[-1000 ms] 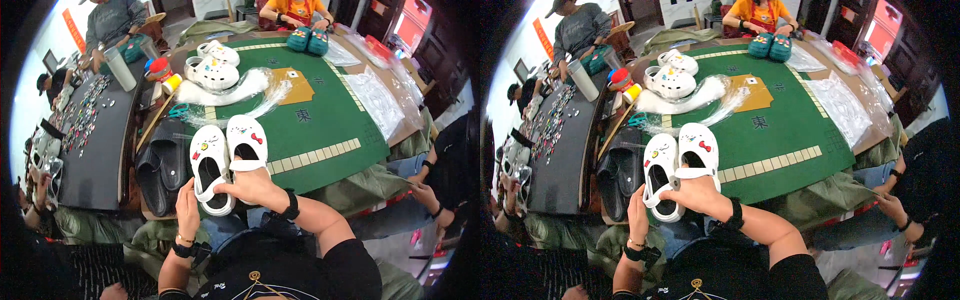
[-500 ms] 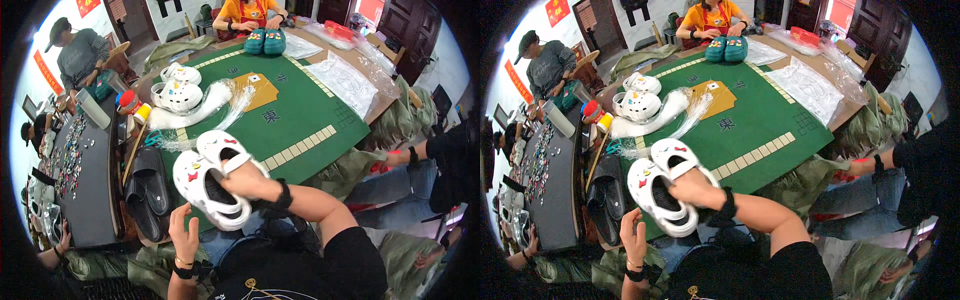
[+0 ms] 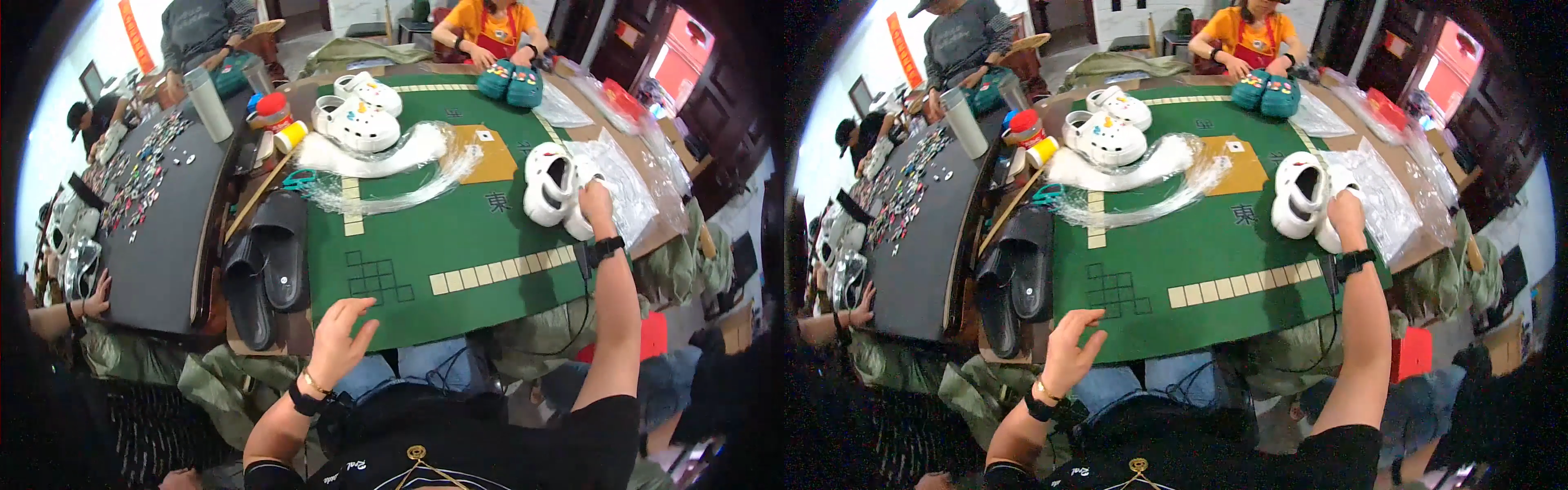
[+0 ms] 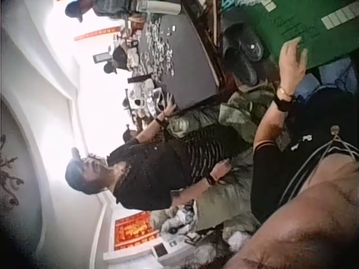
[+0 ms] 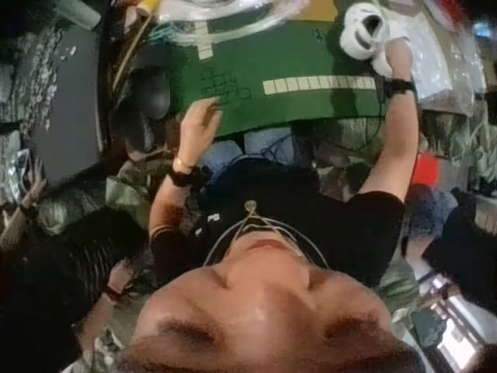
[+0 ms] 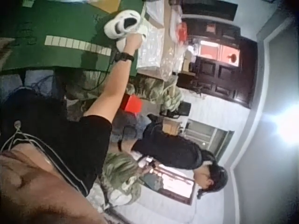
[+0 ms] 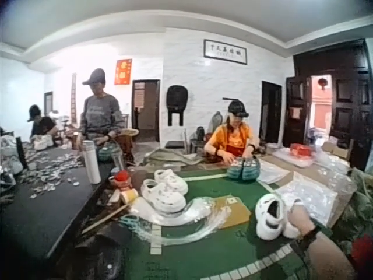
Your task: Decorating and packaging various styles of clogs with charms.
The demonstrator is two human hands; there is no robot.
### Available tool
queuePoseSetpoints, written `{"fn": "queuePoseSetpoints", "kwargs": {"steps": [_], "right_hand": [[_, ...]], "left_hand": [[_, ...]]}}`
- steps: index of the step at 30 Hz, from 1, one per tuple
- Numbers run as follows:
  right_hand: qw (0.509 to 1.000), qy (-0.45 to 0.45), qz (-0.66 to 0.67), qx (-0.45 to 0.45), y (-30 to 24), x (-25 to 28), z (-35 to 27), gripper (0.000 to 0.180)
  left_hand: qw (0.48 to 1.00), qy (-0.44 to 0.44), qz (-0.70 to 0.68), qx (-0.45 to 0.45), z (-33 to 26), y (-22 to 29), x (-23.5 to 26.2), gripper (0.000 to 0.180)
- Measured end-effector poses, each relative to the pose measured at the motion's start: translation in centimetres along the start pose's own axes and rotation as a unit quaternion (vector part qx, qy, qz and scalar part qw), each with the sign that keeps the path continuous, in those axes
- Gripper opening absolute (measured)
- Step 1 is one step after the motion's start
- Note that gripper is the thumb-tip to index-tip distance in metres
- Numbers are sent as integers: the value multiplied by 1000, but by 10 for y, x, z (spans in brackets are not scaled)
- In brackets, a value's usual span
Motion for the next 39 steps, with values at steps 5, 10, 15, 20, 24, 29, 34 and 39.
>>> {"fn": "queuePoseSetpoints", "kwargs": {"steps": [5, 10, 15, 20, 24, 29, 34, 39], "right_hand": [[991, 46, -59, 108, -126, 37, -52, 16], [949, 71, -32, 304, -282, 29, -142, 14], [941, -36, 2, 336, -375, 2, -196, 18], [911, -72, 51, 403, -407, 1, -197, 18], [935, -84, 19, 344, -407, -17, -174, 21], [908, -93, 26, 408, -415, -9, -174, 20], [929, -104, 3, 355, -417, -19, -169, 19], [935, -85, -18, 343, -416, -22, -169, 20]], "left_hand": [[999, -40, 6, -34, 18, 18, -21, 32], [993, -75, -22, -88, 59, 34, -75, 35], [995, -23, 23, -92, 87, 18, -93, 26], [992, 59, 88, -73, 96, -8, -72, 22], [998, 2, -54, 42, 94, -12, -87, 18], [999, 33, 15, 7, 109, -26, -68, 13], [999, 43, 26, 10, 105, -35, -72, 10], [1000, 5, -11, -8, 98, -21, -79, 9]]}}
Point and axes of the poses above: each hand's wrist, its own z-axis towards the middle knuckle, its own x-axis out of the back of the hand, y = z × x, the point moved 9 cm from there along z, towards the middle knuckle, and after that the axes turned 13 degrees about -z, right-handed, at the moved point
